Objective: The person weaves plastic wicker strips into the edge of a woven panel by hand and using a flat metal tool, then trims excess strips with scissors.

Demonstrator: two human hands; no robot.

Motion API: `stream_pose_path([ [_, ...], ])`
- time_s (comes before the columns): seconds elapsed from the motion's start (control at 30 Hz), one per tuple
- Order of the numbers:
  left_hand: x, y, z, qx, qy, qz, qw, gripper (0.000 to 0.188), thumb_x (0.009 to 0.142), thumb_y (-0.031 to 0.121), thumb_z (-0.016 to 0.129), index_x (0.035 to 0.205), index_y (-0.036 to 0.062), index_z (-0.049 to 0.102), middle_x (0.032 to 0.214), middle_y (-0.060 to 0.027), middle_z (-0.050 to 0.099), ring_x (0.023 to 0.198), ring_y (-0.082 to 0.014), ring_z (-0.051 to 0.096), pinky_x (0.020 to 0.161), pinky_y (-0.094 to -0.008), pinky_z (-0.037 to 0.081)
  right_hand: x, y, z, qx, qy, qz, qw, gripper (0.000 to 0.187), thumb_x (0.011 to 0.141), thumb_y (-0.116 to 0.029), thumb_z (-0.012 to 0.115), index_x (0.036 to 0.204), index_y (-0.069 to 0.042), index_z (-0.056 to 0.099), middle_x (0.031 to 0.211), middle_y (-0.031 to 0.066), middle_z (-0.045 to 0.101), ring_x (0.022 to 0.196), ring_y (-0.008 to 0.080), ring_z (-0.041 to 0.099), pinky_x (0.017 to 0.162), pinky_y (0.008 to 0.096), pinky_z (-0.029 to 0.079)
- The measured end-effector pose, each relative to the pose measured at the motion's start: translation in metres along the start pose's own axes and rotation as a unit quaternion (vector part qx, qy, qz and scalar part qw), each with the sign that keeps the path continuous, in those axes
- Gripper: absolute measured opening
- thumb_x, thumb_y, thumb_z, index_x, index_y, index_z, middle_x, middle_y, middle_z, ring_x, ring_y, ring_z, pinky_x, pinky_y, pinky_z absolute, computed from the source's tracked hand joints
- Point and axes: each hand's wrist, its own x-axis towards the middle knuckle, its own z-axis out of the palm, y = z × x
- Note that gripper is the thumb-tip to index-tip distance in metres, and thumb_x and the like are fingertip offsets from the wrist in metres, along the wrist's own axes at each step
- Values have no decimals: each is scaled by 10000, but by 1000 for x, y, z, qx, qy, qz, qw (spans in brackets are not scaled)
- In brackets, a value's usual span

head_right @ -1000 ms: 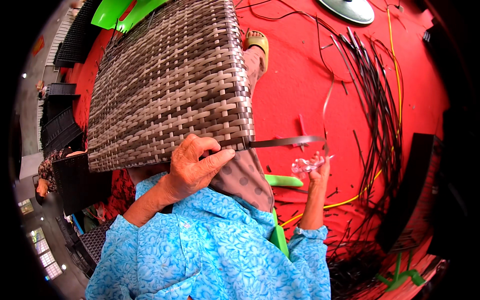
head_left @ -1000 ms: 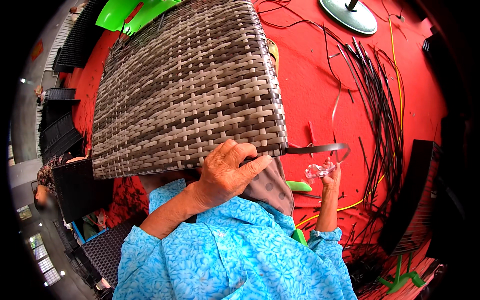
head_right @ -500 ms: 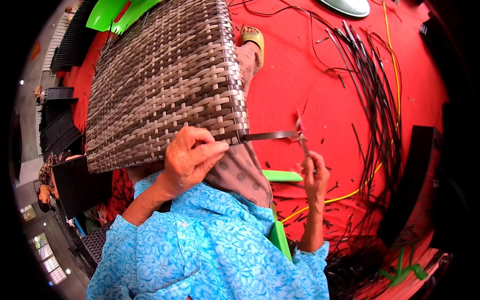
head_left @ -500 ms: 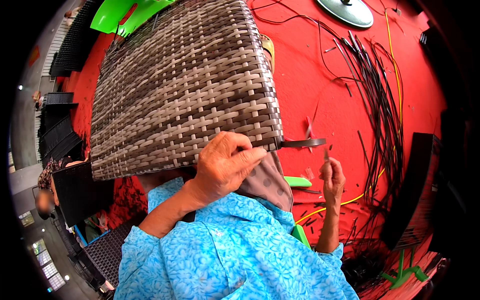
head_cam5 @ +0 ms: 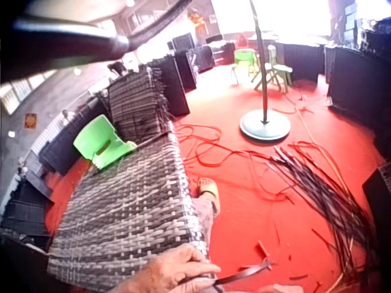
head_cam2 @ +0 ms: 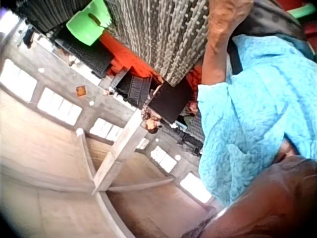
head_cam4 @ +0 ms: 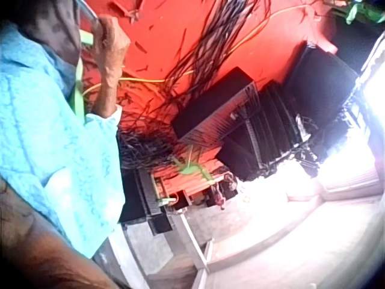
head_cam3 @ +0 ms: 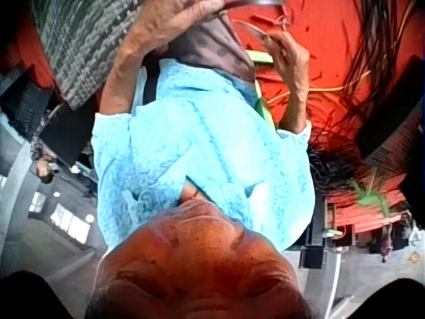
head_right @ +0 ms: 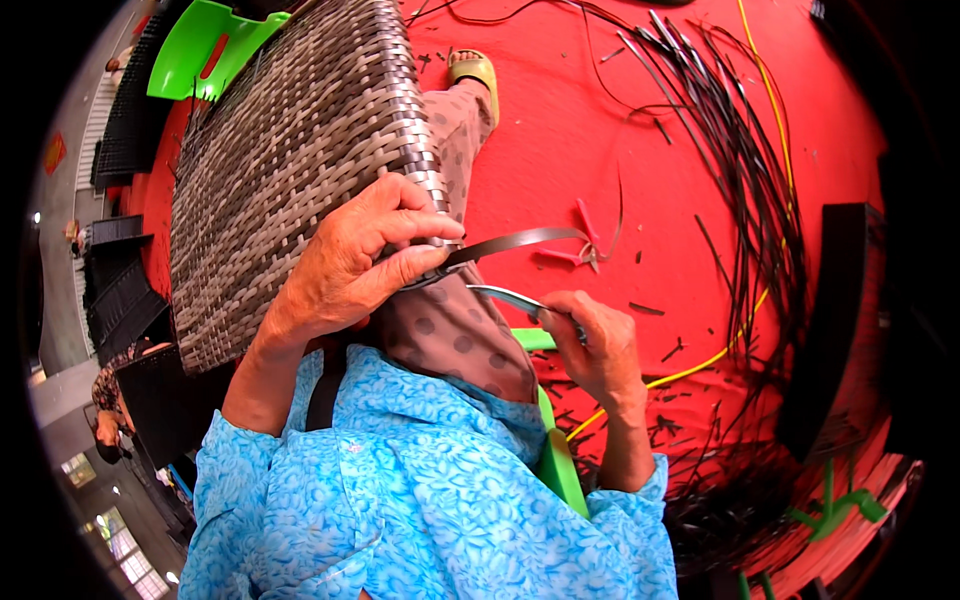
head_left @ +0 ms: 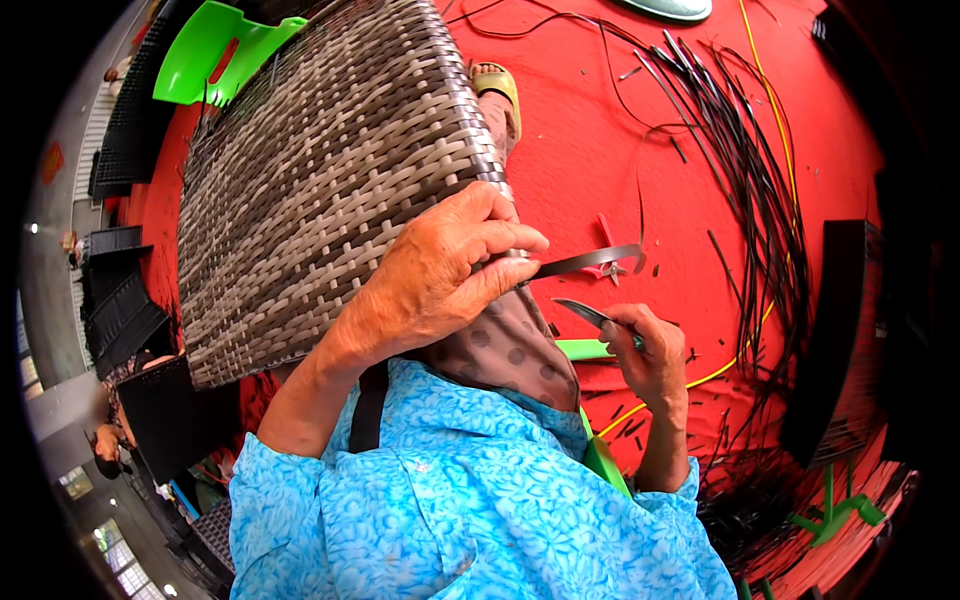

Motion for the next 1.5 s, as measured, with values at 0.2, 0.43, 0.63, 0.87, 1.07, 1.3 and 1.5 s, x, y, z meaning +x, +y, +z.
stream_pose_path([
  [0.2,6,1,1,-36,-51,-37,997,214,723,157,765,822,22,631,841,-48,522,783,-174,537,697,-278,432,-9,10,25,211,62,121,968,88,920,-89,581,944,-7,600,688,32,606,623,73,590,556,227,467],
  [0.43,-21,1,2,-225,35,-174,958,118,799,64,722,788,38,607,856,-2,533,693,-51,496,553,-178,389,-7,11,45,303,76,177,933,115,940,-118,560,964,-10,592,684,11,598,613,49,543,547,208,442],
  [0.63,-34,-6,6,-219,52,-148,963,116,793,50,722,821,27,612,860,-38,566,723,-77,529,577,-193,422,-10,20,58,361,58,219,905,118,941,-125,557,963,-14,589,688,0,584,602,47,519,543,206,431],
  [0.87,-38,-10,5,-200,59,-106,972,115,787,48,724,830,25,619,866,-55,583,786,-124,548,701,-240,428,-6,18,59,339,45,204,917,117,940,-124,555,966,-15,587,683,-4,567,593,47,508,539,206,428],
  [1.07,-38,-12,1,-225,57,-156,960,113,798,59,725,846,25,628,850,-17,583,766,-73,540,706,-216,431,-6,15,62,373,41,220,901,126,932,-127,571,986,-13,579,742,14,579,641,61,524,568,222,440],
  [1.3,-19,-5,0,-363,91,-203,905,134,819,102,699,834,17,597,821,-54,566,694,-98,515,655,-215,424,-5,0,41,142,40,71,987,224,836,-79,667,1031,-7,585,838,95,590,742,201,589,650,297,470],
  [1.5,5,-1,-5,-339,23,-228,912,108,831,84,689,888,5,642,825,0,603,698,-55,534,644,-191,441,-4,-19,32,8,-17,-8,1000,448,752,-14,683,1187,-46,583,814,117,578,693,271,592,601,335,480],
])
